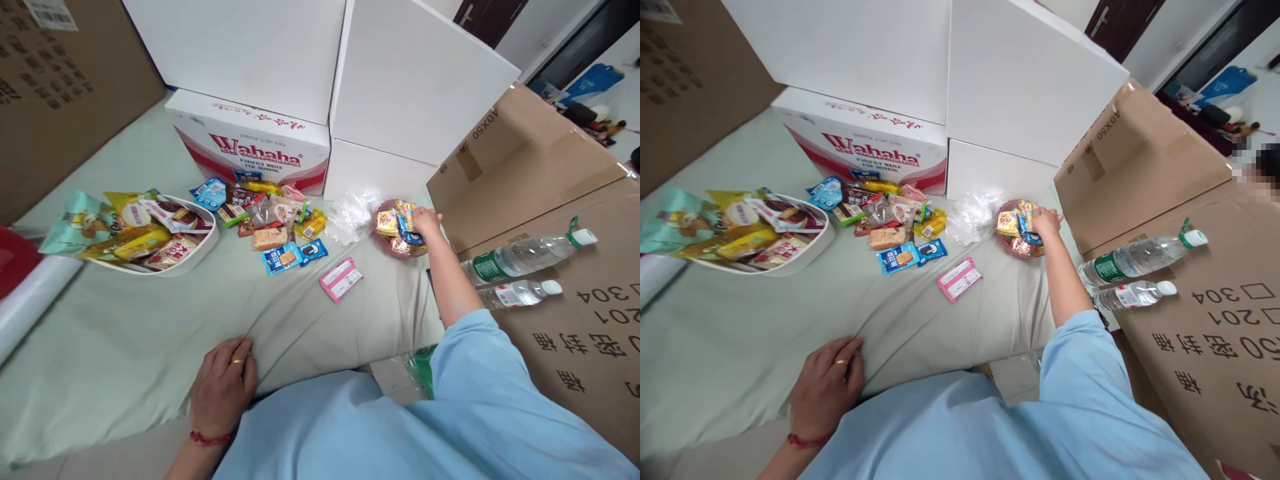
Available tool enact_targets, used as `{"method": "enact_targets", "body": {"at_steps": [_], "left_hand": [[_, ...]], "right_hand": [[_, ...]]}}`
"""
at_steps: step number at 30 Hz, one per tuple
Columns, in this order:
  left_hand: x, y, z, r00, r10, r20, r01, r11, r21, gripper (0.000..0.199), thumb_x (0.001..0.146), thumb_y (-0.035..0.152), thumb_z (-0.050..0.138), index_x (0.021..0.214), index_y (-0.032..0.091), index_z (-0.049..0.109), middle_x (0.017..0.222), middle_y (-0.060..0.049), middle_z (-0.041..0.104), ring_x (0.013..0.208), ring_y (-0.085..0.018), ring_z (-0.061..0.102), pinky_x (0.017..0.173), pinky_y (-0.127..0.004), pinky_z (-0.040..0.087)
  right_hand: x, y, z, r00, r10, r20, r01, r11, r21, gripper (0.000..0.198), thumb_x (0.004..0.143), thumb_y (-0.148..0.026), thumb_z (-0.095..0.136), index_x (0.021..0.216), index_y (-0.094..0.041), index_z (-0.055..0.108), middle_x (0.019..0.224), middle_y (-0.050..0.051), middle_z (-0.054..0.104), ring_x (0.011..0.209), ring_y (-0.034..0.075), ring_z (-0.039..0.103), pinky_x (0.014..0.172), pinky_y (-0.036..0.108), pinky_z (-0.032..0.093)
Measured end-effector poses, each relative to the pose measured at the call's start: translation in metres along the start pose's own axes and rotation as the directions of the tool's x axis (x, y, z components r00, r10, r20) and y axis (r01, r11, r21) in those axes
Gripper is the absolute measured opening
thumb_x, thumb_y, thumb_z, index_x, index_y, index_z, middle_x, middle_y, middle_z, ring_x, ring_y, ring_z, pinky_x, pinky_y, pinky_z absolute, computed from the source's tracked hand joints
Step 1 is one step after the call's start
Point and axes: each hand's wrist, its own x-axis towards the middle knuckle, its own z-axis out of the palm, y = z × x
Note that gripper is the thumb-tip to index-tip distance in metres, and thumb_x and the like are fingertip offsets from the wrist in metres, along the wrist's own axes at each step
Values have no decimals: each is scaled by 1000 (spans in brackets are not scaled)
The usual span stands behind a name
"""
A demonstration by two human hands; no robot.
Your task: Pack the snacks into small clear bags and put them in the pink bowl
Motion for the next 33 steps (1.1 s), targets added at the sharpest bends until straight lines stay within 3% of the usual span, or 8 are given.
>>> {"method": "enact_targets", "body": {"at_steps": [3,6,9,13,18,23,28,33], "left_hand": [[0,1,0,1000,6,-1,-6,1000,11,29,88,11,60,115,19,64,102,-11,70,95,-27,66,90,-42,53],[1,1,-1,1000,6,-9,-6,1000,14,28,87,10,60,114,19,64,101,-11,70,95,-27,65,90,-42,54],[1,2,-2,1000,4,-2,-4,1000,16,28,87,10,61,114,18,64,102,-11,70,95,-28,65,89,-42,54],[0,1,-1,1000,3,5,-3,1000,25,28,87,10,61,114,18,64,102,-12,70,95,-29,65,89,-43,54],[0,1,-1,1000,13,-1,-13,1000,16,29,87,11,60,115,18,63,101,-12,70,94,-28,65,88,-43,55],[1,1,-2,1000,20,-2,-20,999,29,29,87,10,61,115,18,63,102,-12,70,94,-28,66,88,-43,55],[0,2,-2,1000,-12,8,12,1000,27,29,87,12,61,115,21,64,102,-11,71,94,-27,67,89,-43,55],[-1,2,-1,996,-85,35,84,996,18,28,87,14,61,113,23,66,103,-9,72,94,-27,67,90,-44,54]], "right_hand": [[-23,-6,-14,989,20,-149,-15,999,40,53,106,-39,23,122,-14,67,120,20,63,116,32,48,102,51,35],[-77,-23,-17,934,-103,-342,137,988,77,48,107,-42,31,121,-15,67,121,20,62,117,32,50,103,49,35],[-130,-41,-4,942,-248,-226,264,964,42,39,105,-45,41,114,-19,70,111,16,65,109,31,53,93,42,42],[-158,-44,21,966,-223,-134,228,973,23,34,102,-34,47,122,-18,69,113,17,66,107,32,54,86,40,45],[-154,-12,38,963,-197,-183,217,972,93,36,103,-31,43,120,-16,71,110,17,66,107,31,55,98,43,43],[-141,35,46,966,-117,-230,142,985,99,34,100,-30,45,113,-15,72,110,18,66,106,31,54,100,44,42],[-103,75,52,974,7,-227,14,996,91,28,93,-30,50,104,-15,71,108,18,65,101,31,52,97,44,41],[-58,94,56,970,65,-234,-42,994,102,24,89,-28,51,99,-15,69,107,17,63,96,29,49,94,43,41]]}}
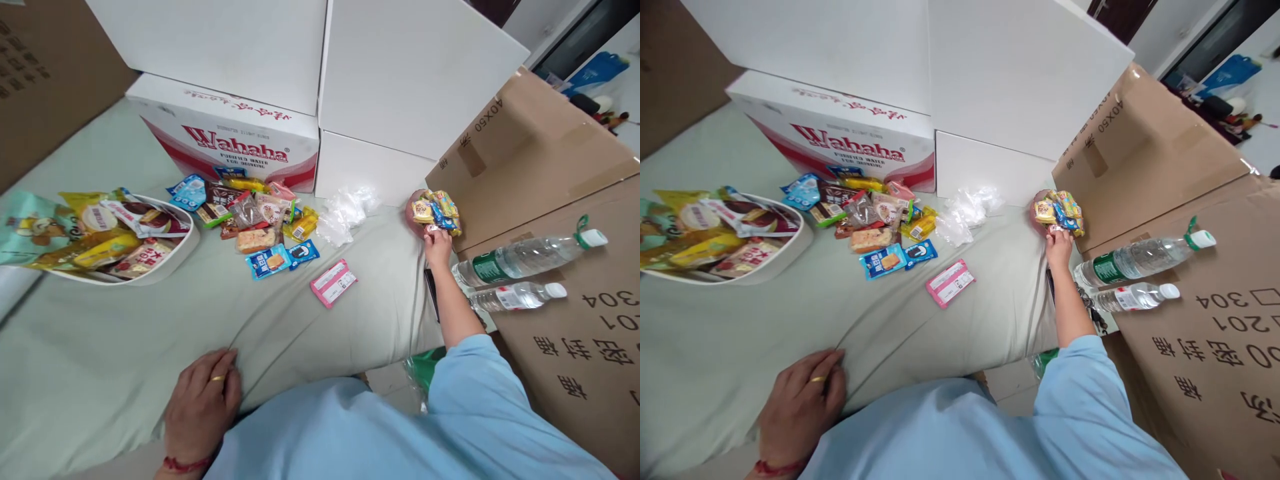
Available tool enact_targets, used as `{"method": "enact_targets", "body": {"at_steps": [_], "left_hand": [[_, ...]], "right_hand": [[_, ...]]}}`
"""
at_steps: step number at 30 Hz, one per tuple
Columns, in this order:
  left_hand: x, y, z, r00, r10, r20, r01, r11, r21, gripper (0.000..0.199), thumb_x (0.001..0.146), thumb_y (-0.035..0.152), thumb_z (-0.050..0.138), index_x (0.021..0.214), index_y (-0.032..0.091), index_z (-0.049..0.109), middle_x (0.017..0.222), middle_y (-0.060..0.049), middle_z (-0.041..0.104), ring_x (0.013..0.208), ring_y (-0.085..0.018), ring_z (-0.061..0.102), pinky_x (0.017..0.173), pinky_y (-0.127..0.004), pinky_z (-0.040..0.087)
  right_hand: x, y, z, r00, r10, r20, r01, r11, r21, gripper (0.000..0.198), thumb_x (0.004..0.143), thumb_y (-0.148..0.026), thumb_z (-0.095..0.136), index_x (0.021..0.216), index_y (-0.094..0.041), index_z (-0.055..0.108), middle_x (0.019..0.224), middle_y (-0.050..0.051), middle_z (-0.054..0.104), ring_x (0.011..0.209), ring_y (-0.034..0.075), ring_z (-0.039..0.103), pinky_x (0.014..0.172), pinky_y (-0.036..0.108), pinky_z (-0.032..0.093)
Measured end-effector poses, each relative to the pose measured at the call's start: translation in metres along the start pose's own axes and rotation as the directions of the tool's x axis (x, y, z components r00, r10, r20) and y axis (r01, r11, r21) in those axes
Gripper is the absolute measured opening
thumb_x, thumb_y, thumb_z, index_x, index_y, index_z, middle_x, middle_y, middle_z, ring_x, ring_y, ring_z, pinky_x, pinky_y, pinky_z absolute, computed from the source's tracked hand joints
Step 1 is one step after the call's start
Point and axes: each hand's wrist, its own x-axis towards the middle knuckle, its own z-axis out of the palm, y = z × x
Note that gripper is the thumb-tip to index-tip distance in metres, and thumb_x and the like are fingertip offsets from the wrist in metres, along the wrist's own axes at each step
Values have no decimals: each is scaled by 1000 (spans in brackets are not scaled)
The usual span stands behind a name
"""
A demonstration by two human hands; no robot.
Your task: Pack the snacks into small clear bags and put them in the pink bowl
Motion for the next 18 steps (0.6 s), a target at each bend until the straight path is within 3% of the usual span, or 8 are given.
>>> {"method": "enact_targets", "body": {"at_steps": [8,18], "left_hand": [[-2,0,0,1000,14,5,-14,998,59,35,87,16,61,122,24,64,105,-9,72,94,-28,68,89,-46,55],[6,5,-1,998,59,7,-59,994,87,36,92,23,54,128,24,56,105,-13,70,90,-33,67,83,-52,56]], "right_hand": [[59,3,30,999,28,22,-28,999,21,22,88,-28,54,100,-17,70,106,14,60,97,28,48,95,43,40],[138,-12,58,996,-7,93,6,1000,17,41,92,-28,48,121,-9,69,115,16,57,104,25,46,99,40,35]]}}
